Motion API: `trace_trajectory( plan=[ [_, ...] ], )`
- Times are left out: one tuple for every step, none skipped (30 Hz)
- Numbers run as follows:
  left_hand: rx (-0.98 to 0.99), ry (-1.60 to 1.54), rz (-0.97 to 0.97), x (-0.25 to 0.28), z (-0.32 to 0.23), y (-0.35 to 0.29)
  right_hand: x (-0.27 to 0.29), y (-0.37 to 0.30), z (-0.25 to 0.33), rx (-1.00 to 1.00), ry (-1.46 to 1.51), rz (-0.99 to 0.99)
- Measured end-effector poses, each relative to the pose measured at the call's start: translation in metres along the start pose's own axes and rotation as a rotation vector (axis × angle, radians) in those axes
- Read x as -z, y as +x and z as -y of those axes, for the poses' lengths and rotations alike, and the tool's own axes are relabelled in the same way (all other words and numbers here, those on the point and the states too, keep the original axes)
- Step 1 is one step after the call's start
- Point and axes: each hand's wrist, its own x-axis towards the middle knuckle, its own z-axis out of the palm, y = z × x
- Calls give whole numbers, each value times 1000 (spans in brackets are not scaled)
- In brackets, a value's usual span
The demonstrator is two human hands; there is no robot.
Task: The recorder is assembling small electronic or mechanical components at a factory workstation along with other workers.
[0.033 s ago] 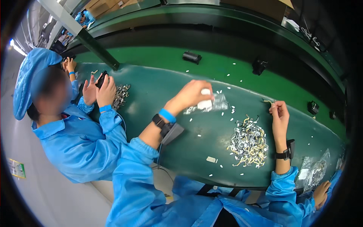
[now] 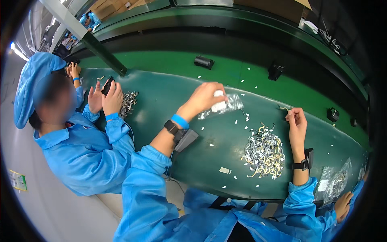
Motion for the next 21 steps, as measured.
trace_trajectory(
  plan=[
    [-8, 59, -95, -3, 1, 7, 1, 0, 0, -7, -6, -6],
    [18, 105, -135, -3, 2, 7, 2, 0, 1, -7, -11, -3],
    [40, 150, -172, -3, 5, 7, 2, 0, 1, -9, -17, -6],
    [64, 194, -204, -2, 9, 4, 3, -2, 1, -17, -21, -10],
    [166, 379, -237, 2, 12, 1, 3, -2, 1, -16, -18, -13],
    [199, 625, -291, 11, 23, -7, -1, 0, 3, -11, -7, -11],
    [244, 859, -338, 18, 28, -12, -1, -2, 2, -14, -4, -13],
    [217, 1056, -380, 30, 34, -21, 0, -5, 0, -20, -14, -15],
    [230, 1100, -407, 36, 30, -26, 3, -6, -3, -22, -23, -17],
    [232, 1076, -414, 42, 24, -32, 4, -3, -3, -14, -28, -20],
    [235, 1052, -420, 45, 18, -37, 4, -1, -2, -14, -27, -30],
    [233, 1078, -417, 47, 15, -43, 2, -2, 1, -17, -27, -26],
    [231, 1103, -412, 49, 13, -48, 0, -3, 2, -21, -29, -23],
    [228, 1127, -408, 49, 11, -52, -2, -5, 1, -20, -26, -22],
    [270, 995, -272, 44, -3, -50, 2, -5, -1, -19, -30, -25],
    [187, 761, -162, 37, -6, -54, 2, -4, 0, -9, -26, -22],
    [103, 526, -53, 30, -8, -55, 1, -3, 1, -4, -23, -20],
    [91, 205, 145, 27, -18, -51, 1, -3, -1, -6, -22, -19],
    [76, -118, 333, 25, -29, -46, 0, -3, -1, -5, -21, -17],
    [27, -58, 245, 16, -23, -42, 2, -3, -3, -10, -28, -11],
    [-27, 4, 152, 7, -12, -39, 4, -3, -3, -9, -36, -7]
  ],
)
